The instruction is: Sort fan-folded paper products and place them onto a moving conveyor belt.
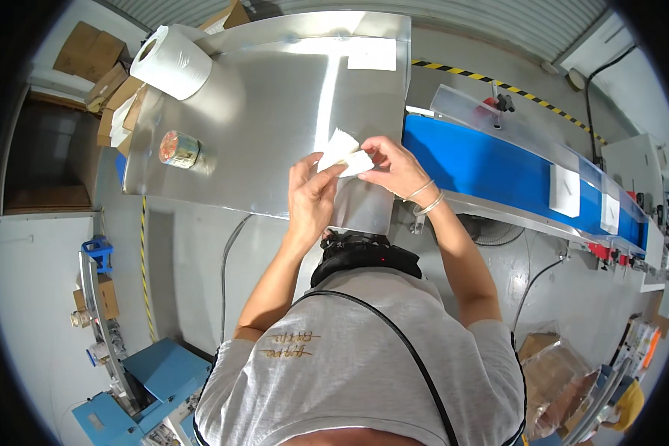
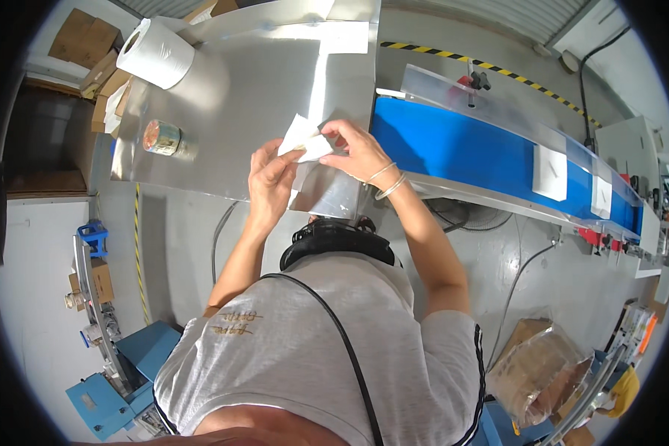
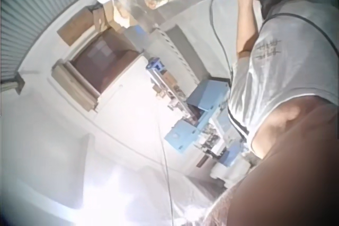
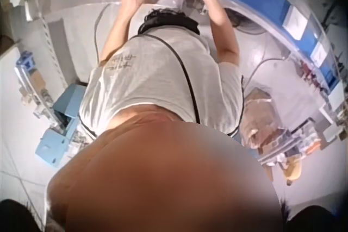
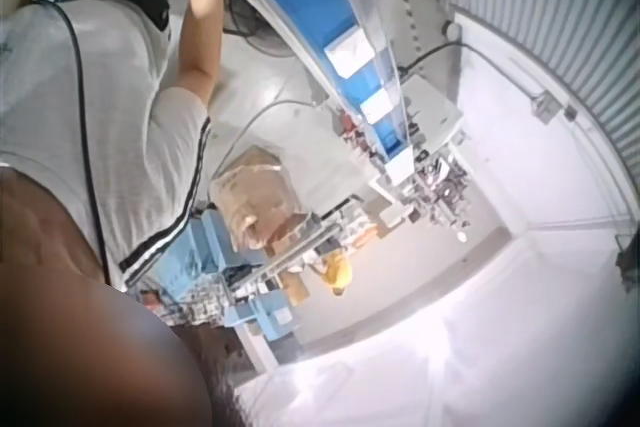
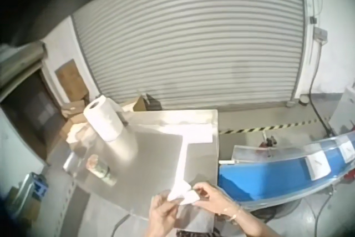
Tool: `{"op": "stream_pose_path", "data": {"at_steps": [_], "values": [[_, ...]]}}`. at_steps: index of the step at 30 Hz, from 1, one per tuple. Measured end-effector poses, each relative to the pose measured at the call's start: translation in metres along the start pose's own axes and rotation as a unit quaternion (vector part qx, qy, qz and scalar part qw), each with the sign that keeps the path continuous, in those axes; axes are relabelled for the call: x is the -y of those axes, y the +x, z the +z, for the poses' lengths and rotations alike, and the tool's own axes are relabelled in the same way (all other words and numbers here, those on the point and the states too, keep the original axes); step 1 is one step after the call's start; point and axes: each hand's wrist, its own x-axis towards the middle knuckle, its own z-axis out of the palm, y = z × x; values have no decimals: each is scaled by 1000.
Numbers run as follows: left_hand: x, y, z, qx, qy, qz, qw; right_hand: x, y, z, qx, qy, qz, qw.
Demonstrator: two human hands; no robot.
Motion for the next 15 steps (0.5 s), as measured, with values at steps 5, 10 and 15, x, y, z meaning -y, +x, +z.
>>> {"op": "stream_pose_path", "data": {"at_steps": [5,10,15], "values": [[-16,3,-3,-13,22,-3,1000,-11,5,-3,29,-18,-45,998],[0,7,-6,-19,-5,-51,998,-36,-26,-35,-60,183,98,976],[-1,6,-11,-20,22,-21,999,-84,-83,-127,-315,-87,180,928]]}}
